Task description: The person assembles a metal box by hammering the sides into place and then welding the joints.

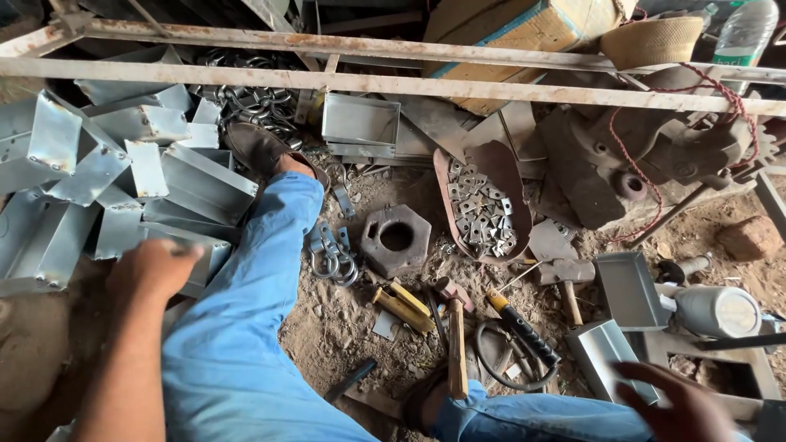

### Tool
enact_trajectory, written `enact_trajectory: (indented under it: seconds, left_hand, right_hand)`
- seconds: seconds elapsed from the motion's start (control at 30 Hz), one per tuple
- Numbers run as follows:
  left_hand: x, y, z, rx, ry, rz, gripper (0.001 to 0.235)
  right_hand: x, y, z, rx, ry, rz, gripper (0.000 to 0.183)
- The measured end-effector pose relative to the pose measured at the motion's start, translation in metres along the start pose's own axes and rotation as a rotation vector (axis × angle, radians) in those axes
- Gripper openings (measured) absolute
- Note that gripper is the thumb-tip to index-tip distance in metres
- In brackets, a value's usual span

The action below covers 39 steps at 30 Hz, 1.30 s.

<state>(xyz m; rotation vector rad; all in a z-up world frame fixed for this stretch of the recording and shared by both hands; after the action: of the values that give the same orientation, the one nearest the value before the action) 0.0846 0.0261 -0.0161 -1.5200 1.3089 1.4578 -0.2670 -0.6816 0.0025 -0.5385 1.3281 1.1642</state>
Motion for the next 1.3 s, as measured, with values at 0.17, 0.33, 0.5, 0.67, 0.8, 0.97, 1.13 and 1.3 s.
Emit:
enact_trajectory:
  seconds: [0.17, 0.33, 0.5, 0.67, 0.8, 0.97, 1.13, 1.3]
  left_hand:
    - [0.099, -0.035, 0.023, 0.032, -0.074, 0.241, 0.053]
    - [0.101, -0.036, 0.014, 0.062, -0.083, 0.137, 0.042]
    - [0.031, -0.005, 0.011, 0.018, -0.016, -0.025, 0.038]
    - [-0.051, 0.050, 0.001, 0.107, 0.382, -0.106, 0.036]
    - [-0.107, 0.097, -0.065, 0.432, 0.294, -0.208, 0.033]
    - [-0.117, 0.123, -0.154, 0.635, 0.182, -0.169, 0.032]
    - [-0.030, 0.092, -0.259, 0.732, 0.022, 0.207, 0.031]
    - [0.085, 0.071, -0.353, 0.957, 0.030, 0.343, 0.038]
  right_hand:
    - [0.049, -0.012, 0.080, -0.222, -0.256, 0.178, 0.044]
    - [0.074, -0.003, 0.103, -0.434, -0.326, 0.229, 0.039]
    - [0.085, 0.000, 0.078, -0.320, -0.287, 0.294, 0.042]
    - [0.067, 0.001, 0.080, -0.381, -0.338, 0.219, 0.044]
    - [0.061, 0.003, 0.095, -0.259, -0.357, 0.312, 0.045]
    - [0.055, 0.007, 0.110, -0.244, -0.362, 0.329, 0.046]
    - [0.068, -0.002, 0.116, -0.296, -0.406, 0.335, 0.041]
    - [0.103, -0.029, 0.143, -0.294, -0.264, 0.428, 0.038]
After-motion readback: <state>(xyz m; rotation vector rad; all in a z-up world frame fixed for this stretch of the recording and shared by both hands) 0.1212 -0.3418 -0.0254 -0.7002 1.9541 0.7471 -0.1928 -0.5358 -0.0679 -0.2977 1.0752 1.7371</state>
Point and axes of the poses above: each hand's wrist, its own y-axis away from the middle knuckle, its own x-axis out of the palm, z = x × y, the point moved 9 cm from there along -y, towards the middle knuckle, and after that the axes turned 7 degrees about -y, right-handed, at the moved point
